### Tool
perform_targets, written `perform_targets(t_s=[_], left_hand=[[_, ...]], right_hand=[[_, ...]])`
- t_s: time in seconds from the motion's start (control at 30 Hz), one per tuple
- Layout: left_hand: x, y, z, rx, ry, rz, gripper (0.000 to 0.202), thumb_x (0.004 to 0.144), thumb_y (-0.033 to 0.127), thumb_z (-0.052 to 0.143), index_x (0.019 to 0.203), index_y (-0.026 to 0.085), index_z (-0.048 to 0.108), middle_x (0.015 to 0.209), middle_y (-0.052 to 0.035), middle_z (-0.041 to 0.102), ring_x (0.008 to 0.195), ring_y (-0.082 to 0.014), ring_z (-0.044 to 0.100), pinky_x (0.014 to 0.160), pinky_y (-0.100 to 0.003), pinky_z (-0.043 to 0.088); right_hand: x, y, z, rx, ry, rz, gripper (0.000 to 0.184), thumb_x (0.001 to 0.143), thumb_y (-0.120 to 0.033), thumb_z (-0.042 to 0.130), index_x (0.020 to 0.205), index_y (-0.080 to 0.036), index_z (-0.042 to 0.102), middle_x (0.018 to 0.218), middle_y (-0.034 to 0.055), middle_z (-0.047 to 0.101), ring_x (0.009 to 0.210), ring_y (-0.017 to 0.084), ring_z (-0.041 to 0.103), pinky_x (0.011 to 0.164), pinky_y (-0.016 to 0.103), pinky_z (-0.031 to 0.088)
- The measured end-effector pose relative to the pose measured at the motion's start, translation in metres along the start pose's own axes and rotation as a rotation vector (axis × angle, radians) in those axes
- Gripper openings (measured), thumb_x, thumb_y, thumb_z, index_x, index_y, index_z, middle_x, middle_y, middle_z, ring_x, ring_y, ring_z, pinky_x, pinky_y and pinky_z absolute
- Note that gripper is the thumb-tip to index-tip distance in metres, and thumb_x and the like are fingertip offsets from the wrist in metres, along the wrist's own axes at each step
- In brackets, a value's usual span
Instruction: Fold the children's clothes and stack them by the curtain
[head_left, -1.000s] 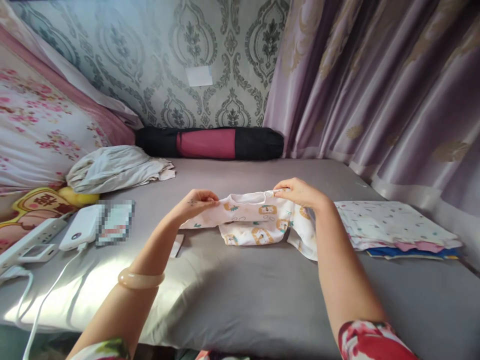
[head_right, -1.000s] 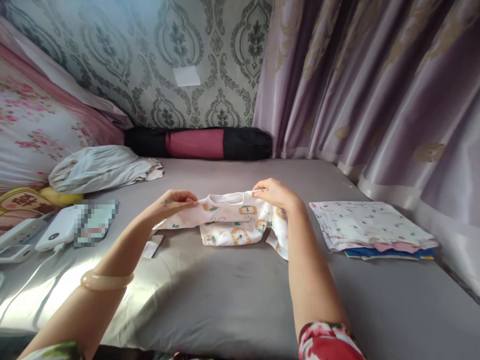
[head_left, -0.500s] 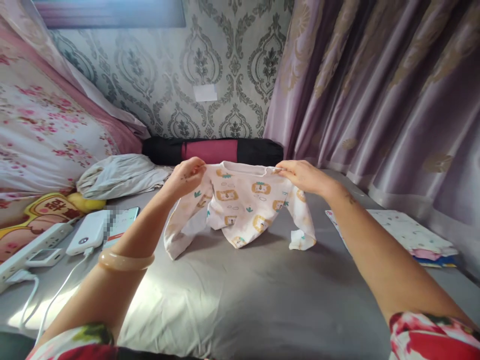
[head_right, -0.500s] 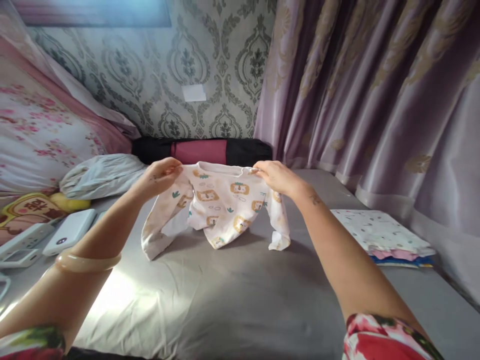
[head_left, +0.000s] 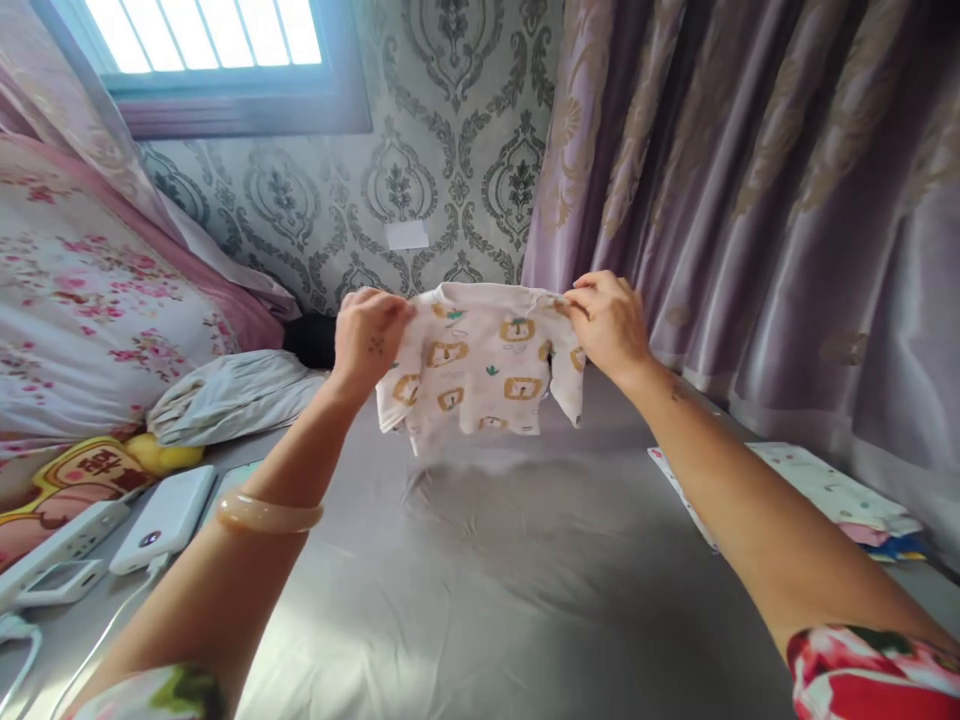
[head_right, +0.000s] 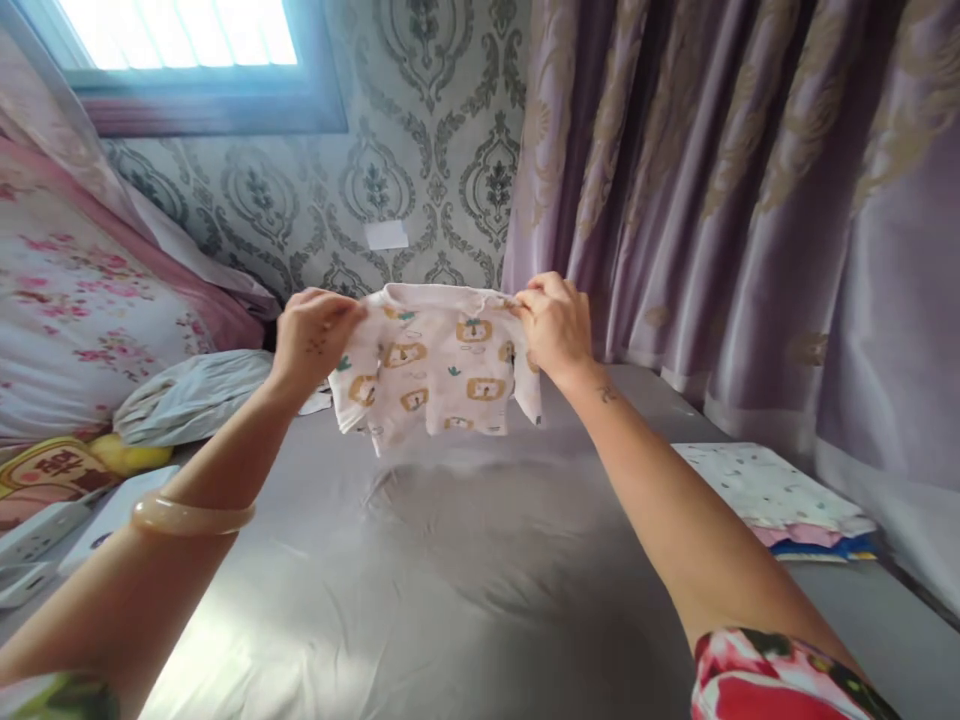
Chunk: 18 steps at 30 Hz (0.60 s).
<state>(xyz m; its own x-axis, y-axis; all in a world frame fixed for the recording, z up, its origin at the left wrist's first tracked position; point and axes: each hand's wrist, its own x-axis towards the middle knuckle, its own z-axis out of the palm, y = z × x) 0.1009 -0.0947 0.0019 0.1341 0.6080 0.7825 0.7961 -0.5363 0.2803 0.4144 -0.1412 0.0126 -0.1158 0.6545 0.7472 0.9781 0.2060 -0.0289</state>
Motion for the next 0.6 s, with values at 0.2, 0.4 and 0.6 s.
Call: perform_targets(t_s=[0.2, 0.4, 0.6], left_hand=[[0.001, 0.009, 0.021, -0.004, 0.073, -0.152, 0.021, 0.082, 0.039, 0.058, 0.082, 0.025, 0.074, 0.103, -0.0042, 0.065, 0.106, -0.0261, 0.048, 0.093, -0.041, 0.037], [0.007, 0.012, 0.031, -0.026, 0.09, -0.212, 0.026, 0.082, 0.045, 0.057, 0.084, 0.026, 0.074, 0.103, -0.0056, 0.065, 0.106, -0.0268, 0.05, 0.09, -0.04, 0.037], [0.022, 0.004, 0.047, -0.024, -0.065, -0.257, 0.03, 0.083, 0.044, 0.055, 0.089, 0.021, 0.075, 0.09, -0.0059, 0.072, 0.092, -0.0247, 0.06, 0.089, -0.039, 0.037]], right_hand=[[0.003, 0.0, 0.012, -0.048, 0.027, 0.031, 0.024, 0.094, -0.034, 0.054, 0.092, -0.025, 0.076, 0.121, 0.0086, 0.059, 0.112, 0.029, 0.044, 0.091, 0.044, 0.03], [0.001, 0.004, 0.017, -0.039, 0.091, 0.121, 0.026, 0.095, -0.031, 0.05, 0.092, -0.024, 0.075, 0.117, 0.0093, 0.061, 0.108, 0.027, 0.047, 0.09, 0.043, 0.029], [0.007, 0.015, 0.032, 0.019, 0.011, 0.173, 0.031, 0.095, -0.037, 0.049, 0.088, -0.023, 0.076, 0.108, 0.0087, 0.064, 0.1, 0.025, 0.05, 0.087, 0.041, 0.032]])
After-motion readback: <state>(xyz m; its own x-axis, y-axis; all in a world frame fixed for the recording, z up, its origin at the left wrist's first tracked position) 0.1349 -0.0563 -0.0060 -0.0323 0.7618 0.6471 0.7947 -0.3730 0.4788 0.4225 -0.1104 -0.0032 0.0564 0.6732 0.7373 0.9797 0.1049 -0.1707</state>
